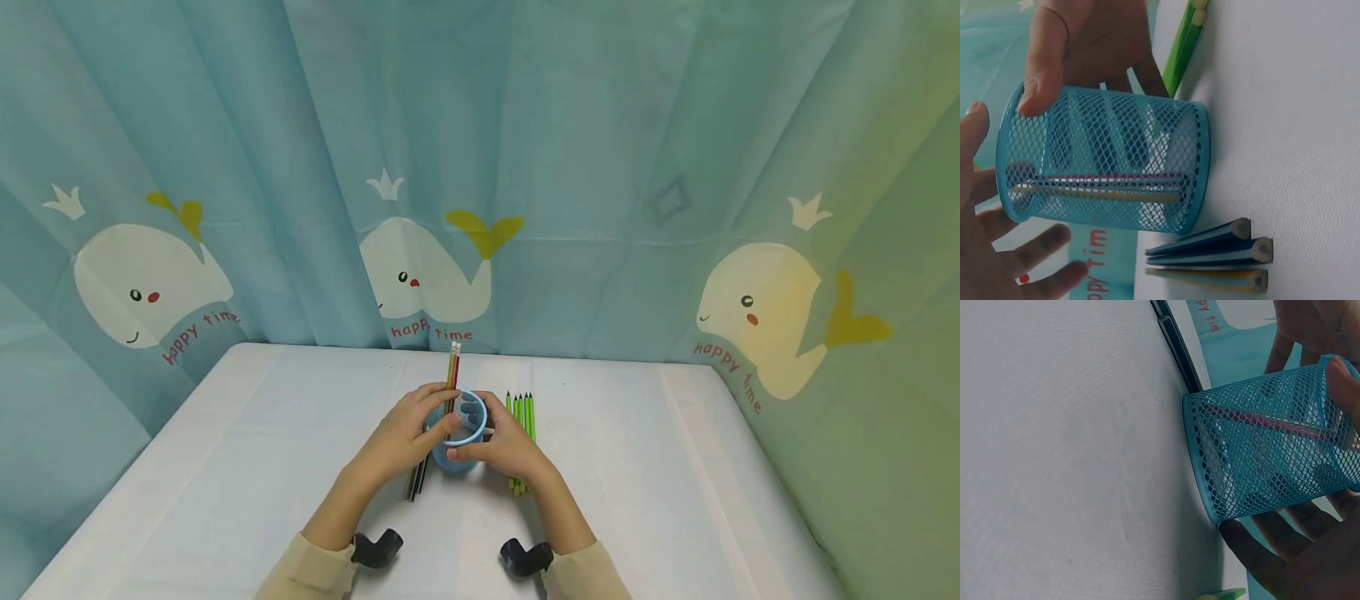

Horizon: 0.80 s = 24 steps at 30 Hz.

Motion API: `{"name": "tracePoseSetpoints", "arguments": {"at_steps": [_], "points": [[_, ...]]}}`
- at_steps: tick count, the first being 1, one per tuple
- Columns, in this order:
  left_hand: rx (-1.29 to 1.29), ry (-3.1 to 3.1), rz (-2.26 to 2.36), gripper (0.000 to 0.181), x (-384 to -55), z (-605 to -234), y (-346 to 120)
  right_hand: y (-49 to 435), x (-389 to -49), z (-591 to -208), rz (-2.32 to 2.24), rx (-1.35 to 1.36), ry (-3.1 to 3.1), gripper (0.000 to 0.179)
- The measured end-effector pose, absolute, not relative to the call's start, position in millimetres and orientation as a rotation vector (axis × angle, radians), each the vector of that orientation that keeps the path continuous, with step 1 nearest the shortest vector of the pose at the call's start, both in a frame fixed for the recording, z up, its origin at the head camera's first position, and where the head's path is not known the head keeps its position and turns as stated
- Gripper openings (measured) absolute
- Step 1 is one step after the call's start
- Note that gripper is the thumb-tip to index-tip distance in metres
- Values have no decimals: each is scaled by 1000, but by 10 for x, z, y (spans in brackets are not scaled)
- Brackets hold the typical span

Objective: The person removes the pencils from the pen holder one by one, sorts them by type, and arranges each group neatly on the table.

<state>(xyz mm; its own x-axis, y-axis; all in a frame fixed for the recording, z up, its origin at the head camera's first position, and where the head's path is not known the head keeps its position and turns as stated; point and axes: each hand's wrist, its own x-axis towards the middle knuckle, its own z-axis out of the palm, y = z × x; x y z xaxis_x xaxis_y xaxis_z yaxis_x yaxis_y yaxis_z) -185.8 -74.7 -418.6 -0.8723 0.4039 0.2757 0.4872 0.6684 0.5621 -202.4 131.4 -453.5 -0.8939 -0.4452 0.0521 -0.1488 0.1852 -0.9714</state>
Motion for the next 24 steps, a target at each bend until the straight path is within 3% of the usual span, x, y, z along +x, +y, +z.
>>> {"name": "tracePoseSetpoints", "arguments": {"at_steps": [24], "points": [[-581, -2297, -1157, 17, -2005, -4195, -879, 1298, -2029, -4552, -1768, -537, 2280, 83]]}}
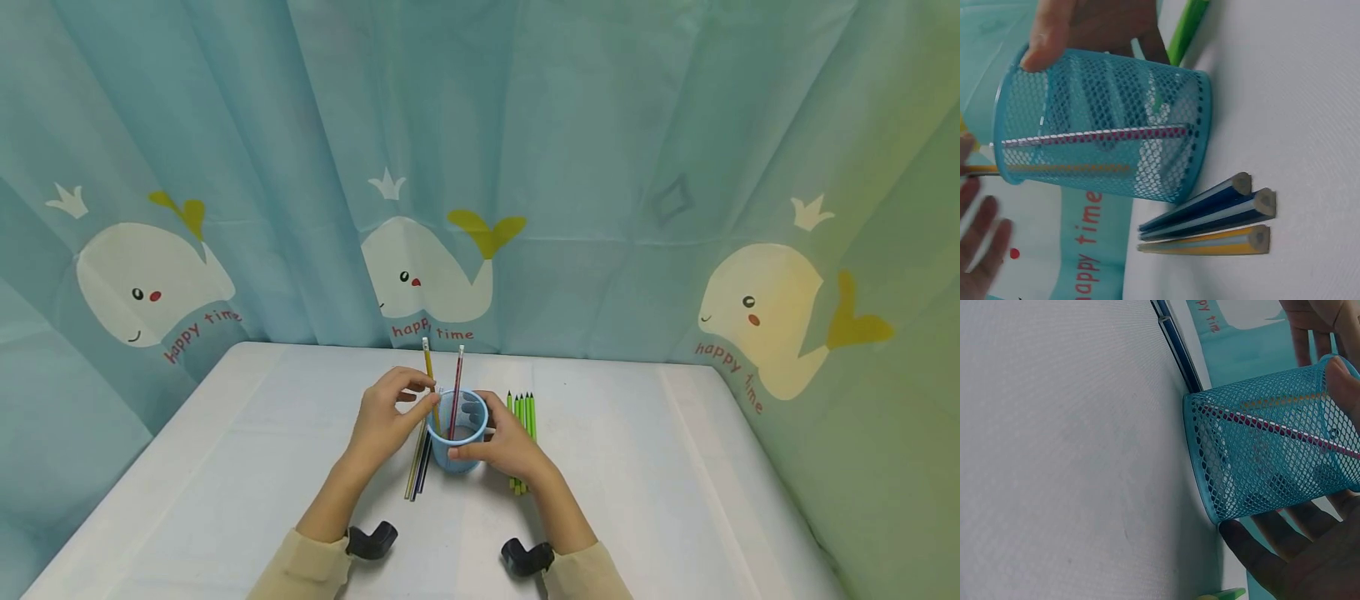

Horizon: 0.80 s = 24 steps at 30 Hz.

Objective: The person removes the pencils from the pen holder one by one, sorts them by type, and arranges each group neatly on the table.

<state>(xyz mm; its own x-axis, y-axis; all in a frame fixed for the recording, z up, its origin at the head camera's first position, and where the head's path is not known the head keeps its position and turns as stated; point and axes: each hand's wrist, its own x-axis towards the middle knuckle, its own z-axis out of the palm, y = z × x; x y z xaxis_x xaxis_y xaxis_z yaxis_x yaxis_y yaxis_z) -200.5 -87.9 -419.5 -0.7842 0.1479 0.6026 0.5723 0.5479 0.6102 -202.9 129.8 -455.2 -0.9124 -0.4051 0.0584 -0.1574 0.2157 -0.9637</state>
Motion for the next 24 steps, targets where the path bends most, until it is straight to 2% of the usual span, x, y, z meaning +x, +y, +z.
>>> {"name": "tracePoseSetpoints", "arguments": {"at_steps": [7, 13, 24], "points": [[-477, -2014, -1566, 16, -2030, -4167, -905, 1296, -2028, -4548, -1757, -529, 2299, 83], [-375, -1926, -1918, 25, -2012, -4091, -931, 1296, -2027, -4548, -1760, -521, 2286, 84], [-405, -1873, -2018, 32, -1975, -3973, -993, 1296, -2022, -4532, -1756, -515, 2280, 83]]}}
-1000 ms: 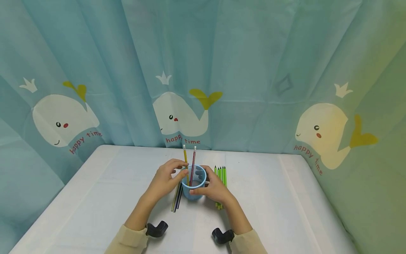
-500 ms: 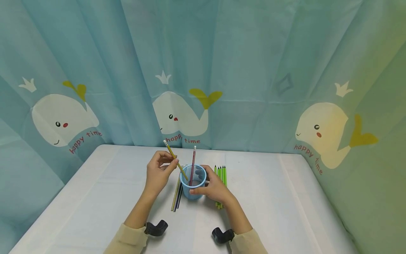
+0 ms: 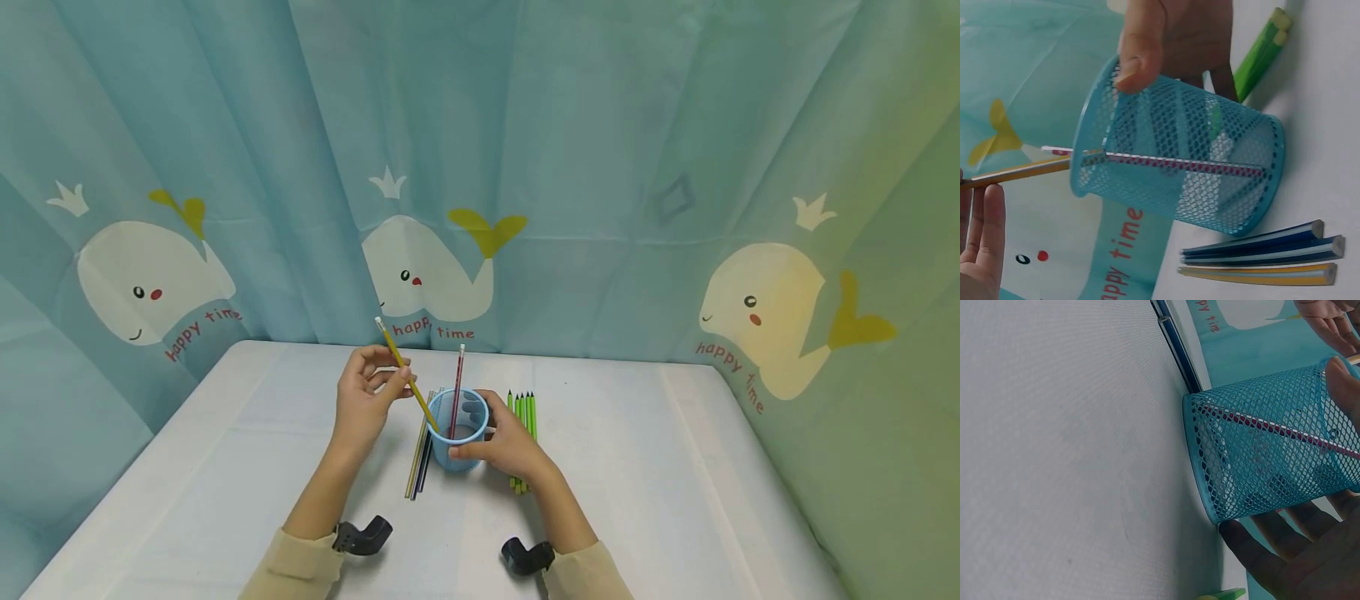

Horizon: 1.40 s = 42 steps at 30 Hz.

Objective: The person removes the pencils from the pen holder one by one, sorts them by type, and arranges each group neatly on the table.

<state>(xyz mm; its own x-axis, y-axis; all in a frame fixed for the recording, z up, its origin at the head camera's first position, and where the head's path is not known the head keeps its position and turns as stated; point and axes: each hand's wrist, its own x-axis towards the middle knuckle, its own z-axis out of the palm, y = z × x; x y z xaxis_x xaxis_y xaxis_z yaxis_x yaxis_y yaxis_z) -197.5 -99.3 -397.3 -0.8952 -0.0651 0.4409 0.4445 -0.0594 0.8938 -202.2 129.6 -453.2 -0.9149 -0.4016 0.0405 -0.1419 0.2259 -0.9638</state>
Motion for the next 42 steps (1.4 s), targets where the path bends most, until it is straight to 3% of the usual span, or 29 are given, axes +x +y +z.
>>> {"name": "tracePoseSetpoints", "arguments": {"at_steps": [18, 42], "points": [[-347, -1866, -2087, 32, -1919, -3822, -1112, 1296, -2031, -4538, -1757, -525, 2277, 83], [-203, -2102, -2093, 31, -2040, -3920, -1327, 1300, -2029, -4543, -1755, -526, 2272, 83]]}}
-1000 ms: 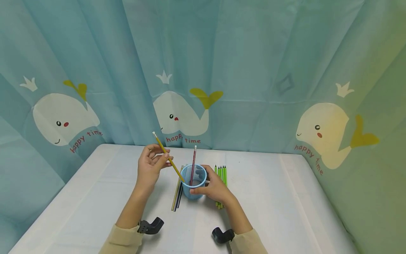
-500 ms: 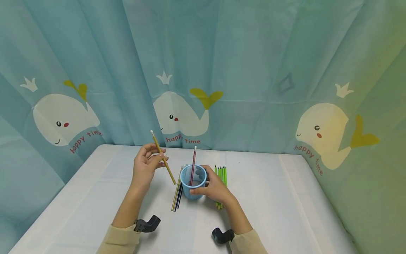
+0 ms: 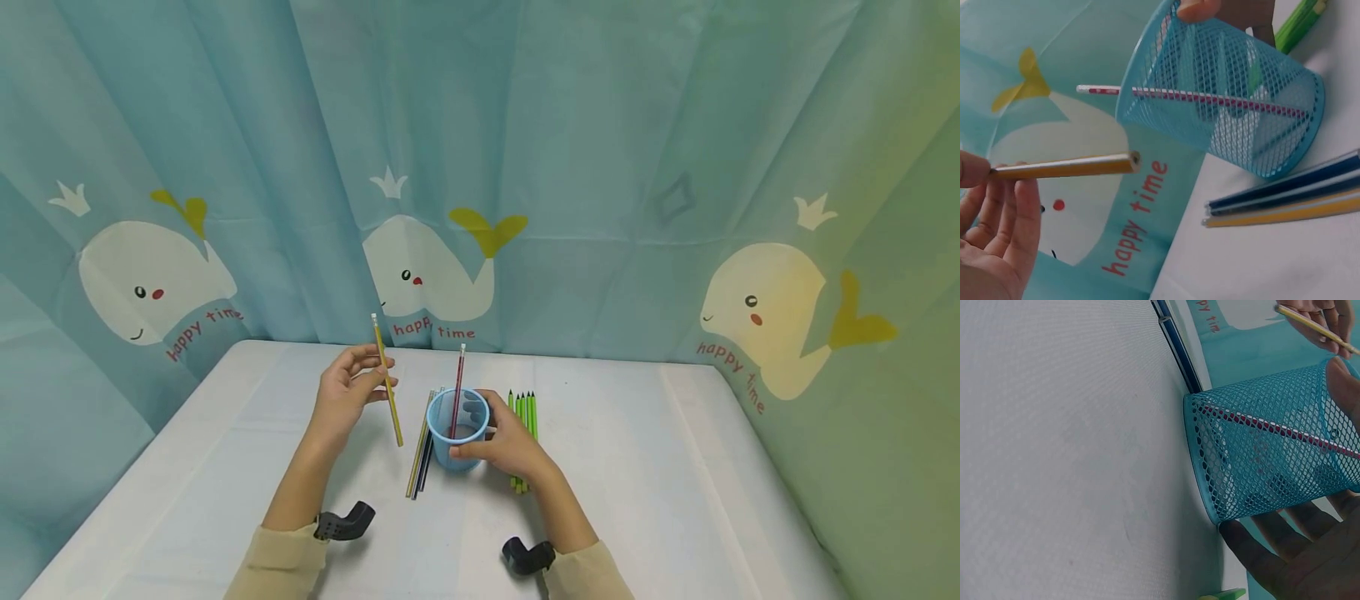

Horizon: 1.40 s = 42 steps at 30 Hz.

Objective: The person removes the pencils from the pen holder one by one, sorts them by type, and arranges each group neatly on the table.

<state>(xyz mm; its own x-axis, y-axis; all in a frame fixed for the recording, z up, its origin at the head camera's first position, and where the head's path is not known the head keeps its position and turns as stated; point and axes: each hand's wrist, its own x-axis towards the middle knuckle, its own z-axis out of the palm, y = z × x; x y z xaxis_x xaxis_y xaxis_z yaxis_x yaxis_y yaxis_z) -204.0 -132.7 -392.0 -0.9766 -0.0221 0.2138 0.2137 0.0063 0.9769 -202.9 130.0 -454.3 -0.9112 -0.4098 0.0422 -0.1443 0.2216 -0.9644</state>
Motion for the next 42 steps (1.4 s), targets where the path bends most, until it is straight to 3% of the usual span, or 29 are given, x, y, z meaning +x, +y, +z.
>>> {"name": "tracePoseSetpoints", "arguments": {"at_steps": [42], "points": [[-22, -2566, -1951, 33, -2230, -4449, -1336, 1297, -2028, -4549, -1762, -517, 2282, 83]]}}
